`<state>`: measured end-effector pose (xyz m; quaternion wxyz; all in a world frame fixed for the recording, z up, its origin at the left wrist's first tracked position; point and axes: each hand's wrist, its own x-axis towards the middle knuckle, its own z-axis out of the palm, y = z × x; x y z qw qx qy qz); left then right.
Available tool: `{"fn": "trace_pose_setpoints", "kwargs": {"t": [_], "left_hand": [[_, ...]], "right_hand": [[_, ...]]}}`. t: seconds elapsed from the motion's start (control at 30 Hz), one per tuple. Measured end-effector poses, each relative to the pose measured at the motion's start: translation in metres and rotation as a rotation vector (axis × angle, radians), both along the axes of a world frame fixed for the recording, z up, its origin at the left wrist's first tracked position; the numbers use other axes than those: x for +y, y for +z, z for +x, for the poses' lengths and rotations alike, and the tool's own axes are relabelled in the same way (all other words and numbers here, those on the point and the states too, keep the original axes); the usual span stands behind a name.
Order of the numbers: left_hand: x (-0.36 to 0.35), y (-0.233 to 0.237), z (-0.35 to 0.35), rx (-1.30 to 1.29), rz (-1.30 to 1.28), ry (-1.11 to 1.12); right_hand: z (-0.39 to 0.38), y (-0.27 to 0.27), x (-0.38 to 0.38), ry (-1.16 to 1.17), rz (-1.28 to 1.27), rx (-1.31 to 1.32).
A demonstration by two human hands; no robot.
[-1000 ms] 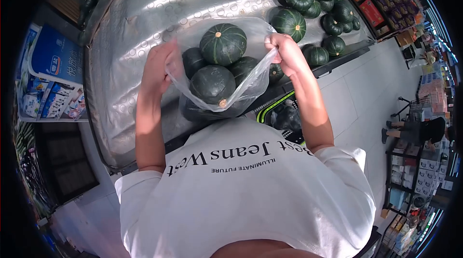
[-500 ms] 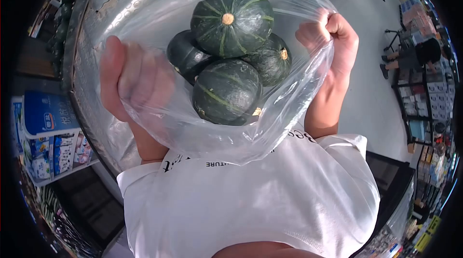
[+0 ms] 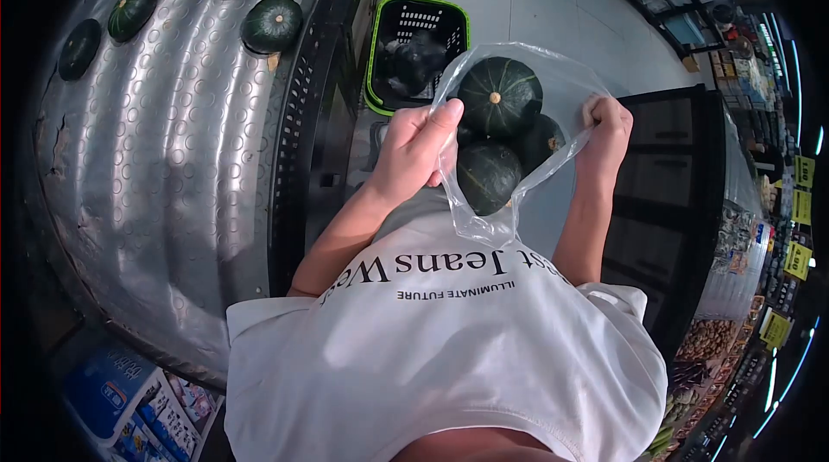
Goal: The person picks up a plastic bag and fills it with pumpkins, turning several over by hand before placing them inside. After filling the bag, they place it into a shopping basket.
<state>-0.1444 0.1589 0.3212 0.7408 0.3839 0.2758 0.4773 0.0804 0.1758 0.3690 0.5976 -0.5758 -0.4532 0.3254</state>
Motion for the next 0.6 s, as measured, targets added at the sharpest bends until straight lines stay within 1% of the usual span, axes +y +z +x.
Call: {"fn": "trace_pose_setpoints", "kwargs": {"t": [0.1,0.13,0.2,0.23,0.3,0.37,0.4,0.47,0.53,0.57,0.6], "left_hand": [[-0.02,-0.047,0.026,0.139,0.019,-0.059],[-0.027,-0.056,0.032,0.187,0.006,-0.073],[-0.029,-0.061,0.038,0.184,-0.119,-0.074],[-0.028,-0.064,0.041,0.184,-0.184,-0.075],[-0.023,-0.086,0.052,0.265,-0.122,-0.043],[-0.012,-0.098,0.056,0.357,-0.069,0.005],[-0.008,-0.106,0.055,0.391,-0.105,0.024],[0.006,-0.117,0.053,0.434,-0.204,0.081],[0.026,-0.126,0.05,0.569,-0.202,0.186],[0.037,-0.136,0.049,0.602,-0.245,0.21],[0.048,-0.147,0.049,0.635,-0.229,0.232]], "right_hand": [[0.032,-0.039,-0.02,-0.082,-0.167,-0.227],[0.039,-0.048,-0.025,-0.098,-0.255,-0.288],[0.059,-0.087,-0.026,-0.158,-0.328,-0.337],[0.064,-0.093,-0.023,-0.145,-0.348,-0.377],[0.066,-0.104,-0.012,-0.111,-0.394,-0.455],[0.063,-0.119,0.004,-0.026,-0.437,-0.536],[0.062,-0.127,0.013,0.018,-0.46,-0.579],[0.065,-0.146,0.037,0.101,-0.503,-0.577],[0.068,-0.168,0.06,0.201,-0.529,-0.575],[0.069,-0.181,0.072,0.255,-0.528,-0.575],[0.072,-0.192,0.085,0.308,-0.526,-0.577]]}}
